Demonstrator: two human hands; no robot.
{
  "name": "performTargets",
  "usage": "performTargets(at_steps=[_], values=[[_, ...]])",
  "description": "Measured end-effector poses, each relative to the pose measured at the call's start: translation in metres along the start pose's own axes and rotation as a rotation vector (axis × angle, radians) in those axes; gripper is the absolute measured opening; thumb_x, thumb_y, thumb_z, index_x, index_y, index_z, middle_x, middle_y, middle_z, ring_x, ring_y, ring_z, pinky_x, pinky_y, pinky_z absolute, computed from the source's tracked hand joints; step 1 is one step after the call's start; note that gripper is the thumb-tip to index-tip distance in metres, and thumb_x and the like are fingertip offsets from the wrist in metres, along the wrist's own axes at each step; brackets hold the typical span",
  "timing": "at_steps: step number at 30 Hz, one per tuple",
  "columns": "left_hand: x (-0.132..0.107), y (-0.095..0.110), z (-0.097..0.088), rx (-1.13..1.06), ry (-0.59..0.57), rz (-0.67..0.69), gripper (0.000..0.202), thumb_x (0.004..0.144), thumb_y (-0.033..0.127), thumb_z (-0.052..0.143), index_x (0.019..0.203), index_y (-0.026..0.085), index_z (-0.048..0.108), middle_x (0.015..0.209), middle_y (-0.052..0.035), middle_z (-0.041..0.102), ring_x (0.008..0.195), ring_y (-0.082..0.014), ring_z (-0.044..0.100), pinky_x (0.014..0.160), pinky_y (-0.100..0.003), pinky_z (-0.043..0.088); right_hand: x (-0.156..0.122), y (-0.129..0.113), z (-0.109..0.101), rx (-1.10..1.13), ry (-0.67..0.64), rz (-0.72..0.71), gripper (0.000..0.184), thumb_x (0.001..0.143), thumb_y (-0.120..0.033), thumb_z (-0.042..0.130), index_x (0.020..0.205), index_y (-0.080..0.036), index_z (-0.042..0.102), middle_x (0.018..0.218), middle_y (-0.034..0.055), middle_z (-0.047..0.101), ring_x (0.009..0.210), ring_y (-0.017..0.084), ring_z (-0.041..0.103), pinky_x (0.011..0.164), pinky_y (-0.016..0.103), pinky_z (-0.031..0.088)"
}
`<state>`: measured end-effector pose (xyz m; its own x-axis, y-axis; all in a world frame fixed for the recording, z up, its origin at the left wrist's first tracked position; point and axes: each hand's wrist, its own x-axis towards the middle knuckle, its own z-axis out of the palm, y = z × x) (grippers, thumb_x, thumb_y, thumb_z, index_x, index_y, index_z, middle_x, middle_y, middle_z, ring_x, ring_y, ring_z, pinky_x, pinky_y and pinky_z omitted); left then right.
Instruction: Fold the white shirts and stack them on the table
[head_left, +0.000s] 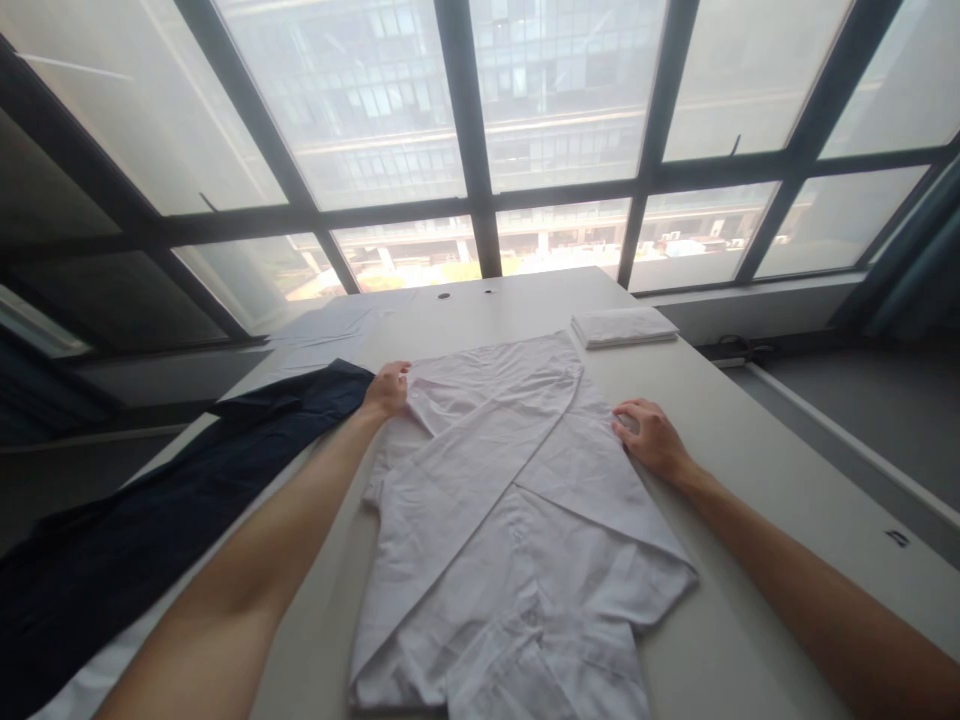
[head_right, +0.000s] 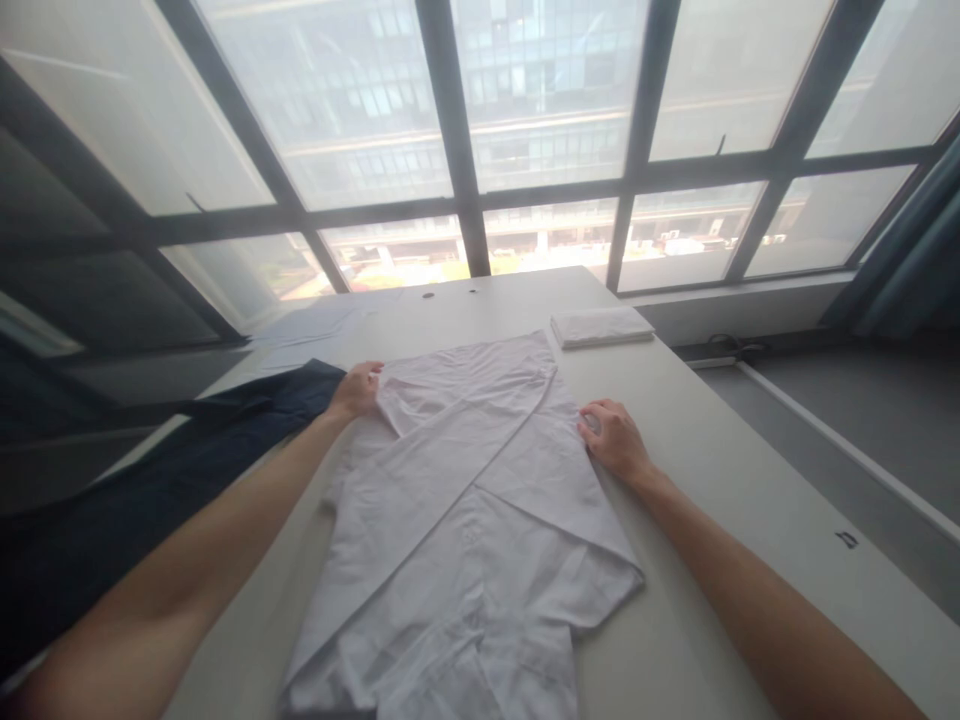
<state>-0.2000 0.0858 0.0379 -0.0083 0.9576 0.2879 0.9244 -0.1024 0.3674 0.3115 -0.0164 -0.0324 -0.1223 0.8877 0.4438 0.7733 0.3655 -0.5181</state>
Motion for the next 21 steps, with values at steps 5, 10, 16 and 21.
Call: performTargets(at_steps=[5,10,16,21], values=[[-0.024,0.013,0.017,0.040,-0.158,0.188,0.045,0.095,0.034,0.049,0.134,0.016,0.061,0.147,-0.0133,0.056,0.138,-0.0269,0.047,0.117,-0.038,0.033,0.000,0.000,0.000,-0.029,0.002,-0.029,0.020,0.088,-0.033,0.060,0.099,-0.021,0.071,0.109,0.0114,0.069,0.105,0.029,0.060,0.099,0.043,0.045],[-0.040,0.021,0.027,0.313,-0.371,0.217,0.056,0.105,0.044,0.031,0.155,0.021,0.040,0.165,-0.0152,0.028,0.153,-0.0330,0.023,0.117,-0.062,0.024,-0.001,0.000,0.000,-0.047,-0.001,-0.032,0.023,0.088,-0.033,0.058,0.100,-0.019,0.071,0.109,0.0115,0.069,0.104,0.028,0.060,0.098,0.042,0.046],[-0.048,0.050,0.021,0.289,-0.238,0.227,0.053,0.105,0.037,0.033,0.152,0.014,0.043,0.161,-0.0174,0.036,0.151,-0.0316,0.029,0.121,-0.056,0.024,0.000,0.002,0.001,-0.050,0.000,-0.035,0.021,0.087,-0.032,0.059,0.100,-0.020,0.071,0.109,0.0111,0.070,0.104,0.028,0.061,0.097,0.041,0.047],[-0.104,0.093,0.016,0.169,-0.266,0.398,0.053,0.106,0.041,0.034,0.154,0.019,0.042,0.161,-0.0123,0.038,0.152,-0.0304,0.028,0.122,-0.055,0.024,0.000,0.002,0.001,-0.055,-0.001,-0.035,0.021,0.088,-0.031,0.060,0.102,-0.020,0.071,0.109,0.0109,0.070,0.105,0.028,0.060,0.098,0.040,0.046]])
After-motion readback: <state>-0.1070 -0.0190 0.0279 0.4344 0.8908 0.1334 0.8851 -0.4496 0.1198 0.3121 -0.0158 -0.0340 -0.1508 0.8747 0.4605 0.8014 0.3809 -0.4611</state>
